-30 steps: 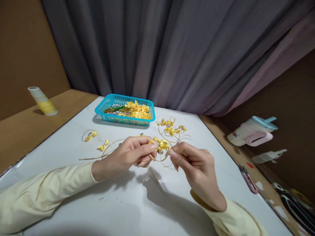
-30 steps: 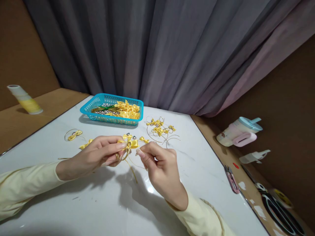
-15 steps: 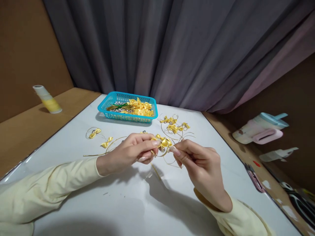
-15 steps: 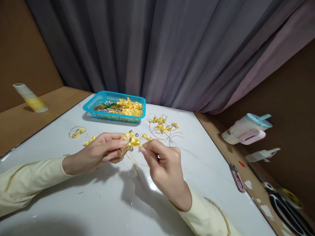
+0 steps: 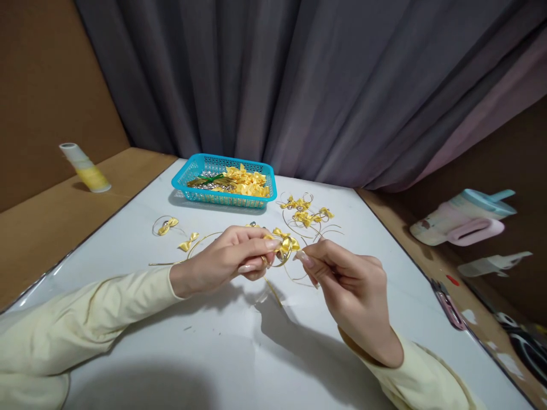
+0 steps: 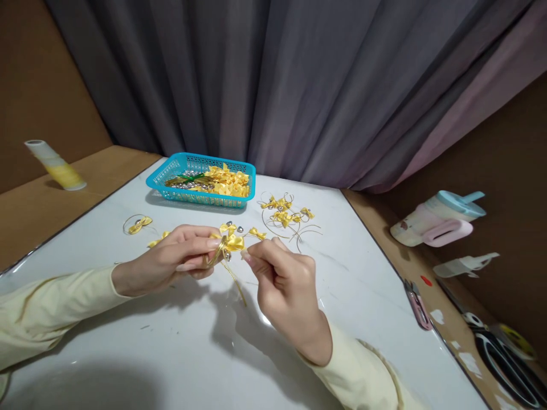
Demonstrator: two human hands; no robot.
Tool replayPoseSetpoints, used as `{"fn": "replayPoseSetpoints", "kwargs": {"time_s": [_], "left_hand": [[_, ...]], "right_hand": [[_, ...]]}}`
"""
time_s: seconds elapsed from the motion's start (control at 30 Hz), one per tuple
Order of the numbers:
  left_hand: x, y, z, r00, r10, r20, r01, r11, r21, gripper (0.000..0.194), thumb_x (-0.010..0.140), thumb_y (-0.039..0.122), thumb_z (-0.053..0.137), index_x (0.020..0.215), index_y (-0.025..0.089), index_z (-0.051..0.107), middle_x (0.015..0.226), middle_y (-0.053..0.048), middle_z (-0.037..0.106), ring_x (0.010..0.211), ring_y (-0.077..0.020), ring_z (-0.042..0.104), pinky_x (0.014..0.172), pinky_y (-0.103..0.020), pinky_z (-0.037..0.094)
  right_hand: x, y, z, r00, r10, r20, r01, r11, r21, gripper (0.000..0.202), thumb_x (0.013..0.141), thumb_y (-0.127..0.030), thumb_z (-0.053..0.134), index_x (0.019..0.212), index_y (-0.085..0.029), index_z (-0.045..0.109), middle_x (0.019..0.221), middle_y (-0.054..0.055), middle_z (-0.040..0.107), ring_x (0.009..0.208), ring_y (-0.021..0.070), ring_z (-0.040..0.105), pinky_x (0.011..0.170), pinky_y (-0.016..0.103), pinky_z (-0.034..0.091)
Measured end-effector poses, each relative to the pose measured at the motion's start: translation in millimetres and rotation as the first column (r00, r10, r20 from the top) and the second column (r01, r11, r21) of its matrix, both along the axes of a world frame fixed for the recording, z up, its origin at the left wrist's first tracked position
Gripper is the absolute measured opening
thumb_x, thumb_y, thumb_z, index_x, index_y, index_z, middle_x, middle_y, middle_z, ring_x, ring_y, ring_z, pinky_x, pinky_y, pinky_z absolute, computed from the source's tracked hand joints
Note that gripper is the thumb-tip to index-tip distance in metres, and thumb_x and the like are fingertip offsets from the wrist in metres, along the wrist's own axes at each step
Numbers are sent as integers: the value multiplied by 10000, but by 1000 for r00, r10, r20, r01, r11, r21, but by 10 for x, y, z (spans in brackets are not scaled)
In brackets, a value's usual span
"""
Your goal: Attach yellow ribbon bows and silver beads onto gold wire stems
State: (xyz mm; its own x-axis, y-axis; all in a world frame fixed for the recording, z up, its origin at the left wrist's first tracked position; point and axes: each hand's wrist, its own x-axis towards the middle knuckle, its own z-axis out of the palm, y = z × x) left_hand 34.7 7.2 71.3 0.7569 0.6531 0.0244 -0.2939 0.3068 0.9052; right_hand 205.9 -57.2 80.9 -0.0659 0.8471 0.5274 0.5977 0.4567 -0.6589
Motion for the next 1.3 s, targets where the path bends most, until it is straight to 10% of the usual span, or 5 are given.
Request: {"fn": "replayPoseSetpoints", "kwargs": {"time_s": [0.2,0.57,1.17,1.3], "left_hand": [[-2,12,-4,999,-28,16,29,998,-58,257,864,181,503,612,131,525,415,94,276,420,-53,179,443,-173,247],[5,21,51,999,3,32,0,996,-90,310,892,179,459,595,136,538,396,85,243,411,-58,199,432,-149,254],[15,8,29,1000,21,-3,-21,1000,-3,248,858,181,493,619,142,549,413,91,248,423,-60,193,447,-186,231],[-6,-6,32,997,67,-35,-65,996,60,248,863,238,502,637,148,550,429,88,258,436,-64,220,455,-196,223]], "right_hand": [[12,-11,4,999,-14,43,11,998,60,216,841,-111,508,633,-167,519,522,-29,445,474,80,337,472,231,296],[38,160,14,786,113,-608,-411,831,-376,216,817,-302,608,669,-160,539,477,-29,525,460,88,430,468,225,322],[-9,11,89,982,51,-183,-83,981,-173,230,843,-190,547,617,-153,546,465,-46,448,410,55,290,414,220,240],[-50,32,77,950,38,-309,-121,960,-253,236,839,-227,549,614,-155,543,467,-39,459,415,61,317,413,219,247]]}}
